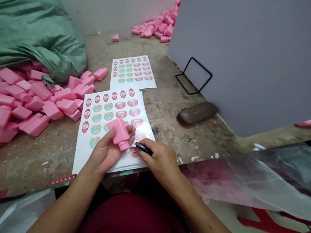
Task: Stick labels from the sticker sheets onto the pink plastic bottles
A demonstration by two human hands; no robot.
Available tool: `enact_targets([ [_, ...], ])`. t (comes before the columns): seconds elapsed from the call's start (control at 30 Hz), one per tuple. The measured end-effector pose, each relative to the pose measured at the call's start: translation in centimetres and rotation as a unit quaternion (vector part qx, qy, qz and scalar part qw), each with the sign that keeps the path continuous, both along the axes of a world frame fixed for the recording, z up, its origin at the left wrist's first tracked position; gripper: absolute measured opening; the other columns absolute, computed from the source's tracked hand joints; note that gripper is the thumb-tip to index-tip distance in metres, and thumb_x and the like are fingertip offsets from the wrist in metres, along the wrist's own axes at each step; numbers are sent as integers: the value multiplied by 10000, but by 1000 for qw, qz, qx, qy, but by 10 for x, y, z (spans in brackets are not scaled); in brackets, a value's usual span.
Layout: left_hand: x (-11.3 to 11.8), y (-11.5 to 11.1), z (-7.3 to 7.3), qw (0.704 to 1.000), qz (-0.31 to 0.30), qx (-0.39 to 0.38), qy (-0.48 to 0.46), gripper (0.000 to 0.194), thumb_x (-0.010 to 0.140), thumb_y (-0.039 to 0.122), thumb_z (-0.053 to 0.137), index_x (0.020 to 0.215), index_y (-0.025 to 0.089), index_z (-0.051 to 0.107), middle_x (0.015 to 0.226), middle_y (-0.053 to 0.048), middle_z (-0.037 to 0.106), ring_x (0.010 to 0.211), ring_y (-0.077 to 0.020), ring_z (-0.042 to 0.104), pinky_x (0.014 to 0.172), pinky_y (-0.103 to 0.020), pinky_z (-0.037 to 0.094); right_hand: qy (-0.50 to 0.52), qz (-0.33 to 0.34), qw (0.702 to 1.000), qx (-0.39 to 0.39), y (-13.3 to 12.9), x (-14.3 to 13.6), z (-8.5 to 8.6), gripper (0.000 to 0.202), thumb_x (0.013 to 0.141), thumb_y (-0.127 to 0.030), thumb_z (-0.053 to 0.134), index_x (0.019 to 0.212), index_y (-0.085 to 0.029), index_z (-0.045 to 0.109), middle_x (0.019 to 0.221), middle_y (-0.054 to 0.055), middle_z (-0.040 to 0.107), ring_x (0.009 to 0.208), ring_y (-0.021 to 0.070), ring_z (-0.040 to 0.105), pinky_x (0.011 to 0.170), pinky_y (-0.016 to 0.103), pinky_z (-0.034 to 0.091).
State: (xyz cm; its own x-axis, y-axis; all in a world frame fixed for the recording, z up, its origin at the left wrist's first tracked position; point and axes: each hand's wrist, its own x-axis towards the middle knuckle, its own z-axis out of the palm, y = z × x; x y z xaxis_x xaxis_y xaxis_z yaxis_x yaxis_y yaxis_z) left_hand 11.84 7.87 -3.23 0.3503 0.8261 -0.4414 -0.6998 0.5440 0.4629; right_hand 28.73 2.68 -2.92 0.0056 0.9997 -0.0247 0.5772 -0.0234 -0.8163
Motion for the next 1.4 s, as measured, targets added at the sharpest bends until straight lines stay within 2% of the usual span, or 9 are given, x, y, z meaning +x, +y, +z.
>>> enact_targets([
  [0.1, 0, 0, -1, 1000, -6, -1, 8, 255, 881, 182, 640, 1120, 99, 616, 1047, -139, 729, 1053, -223, 686, 1020, -363, 494, 120, -42, 992, 10, -4, 1, 8, 194, 843, -395, 650, 785, -214, 688, 744, 8, 679, 700, 185, 624, 623, 279, 450],
  [0.23, 0, -2, 3, 998, -32, 33, 37, 277, 816, 169, 710, 1078, 117, 638, 1081, -135, 719, 1020, -240, 689, 903, -348, 536, 111, -109, 987, 48, -11, 7, 18, 195, 861, -404, 640, 791, -222, 629, 738, -12, 607, 686, 160, 564, 636, 274, 438],
  [0.4, 4, -12, 15, 992, -59, 66, 84, 420, 772, 198, 766, 1157, 187, 598, 1094, -99, 715, 967, -231, 695, 853, -344, 528, 160, -65, 985, 14, -12, 4, 25, 205, 865, -412, 651, 795, -224, 605, 718, -22, 597, 668, 145, 558, 610, 255, 446],
  [0.53, 7, -26, 22, 990, -69, 64, 109, 556, 783, 214, 768, 1282, 248, 526, 1130, -79, 702, 999, -223, 686, 925, -360, 502, 212, -60, 975, 7, -12, -1, 23, 213, 837, -401, 697, 981, -256, 638, 874, -5, 664, 794, 165, 630, 686, 267, 505],
  [0.6, 7, -32, 24, 990, -62, 50, 119, 517, 815, 260, 748, 1284, 254, 530, 1169, -77, 684, 1027, -218, 674, 920, -344, 507, 206, -69, 976, 18, -13, -4, 22, 275, 819, -392, 711, 1056, -280, 625, 918, -3, 676, 832, 172, 648, 703, 274, 523],
  [0.73, 8, -42, 24, 993, -39, 41, 103, 391, 890, 404, 672, 1238, 252, 583, 1181, -60, 667, 1073, -182, 648, 912, -277, 509, 174, -80, 981, 40, -16, -10, 24, 264, 831, -391, 680, 1061, -286, 606, 898, -2, 685, 789, 169, 665, 669, 278, 541],
  [0.83, 10, -44, 25, 994, -38, 33, 94, 341, 917, 455, 620, 1177, 234, 612, 1139, -61, 672, 1069, -185, 646, 928, -294, 514, 156, -76, 983, 60, -16, -14, 26, 252, 850, -378, 651, 1075, -283, 588, 908, 5, 696, 769, 168, 676, 651, 280, 547],
  [1.13, 12, -44, 27, 994, -38, 27, 101, 420, 875, 548, 634, 1141, 226, 585, 1157, -86, 661, 1141, -254, 623, 982, -388, 503, 83, -57, 991, 85, -15, -18, 24, 245, 885, -352, 602, 1117, -281, 572, 935, 28, 721, 796, 184, 701, 646, 287, 536],
  [1.4, 10, -44, 25, 989, -45, 46, 132, 541, 804, 609, 691, 1177, 240, 557, 1166, -75, 661, 1139, -261, 620, 970, -381, 497, 56, -51, 993, 91, -13, -19, 21, 243, 897, -354, 581, 1127, -280, 565, 948, 28, 728, 819, 196, 713, 657, 296, 536],
])
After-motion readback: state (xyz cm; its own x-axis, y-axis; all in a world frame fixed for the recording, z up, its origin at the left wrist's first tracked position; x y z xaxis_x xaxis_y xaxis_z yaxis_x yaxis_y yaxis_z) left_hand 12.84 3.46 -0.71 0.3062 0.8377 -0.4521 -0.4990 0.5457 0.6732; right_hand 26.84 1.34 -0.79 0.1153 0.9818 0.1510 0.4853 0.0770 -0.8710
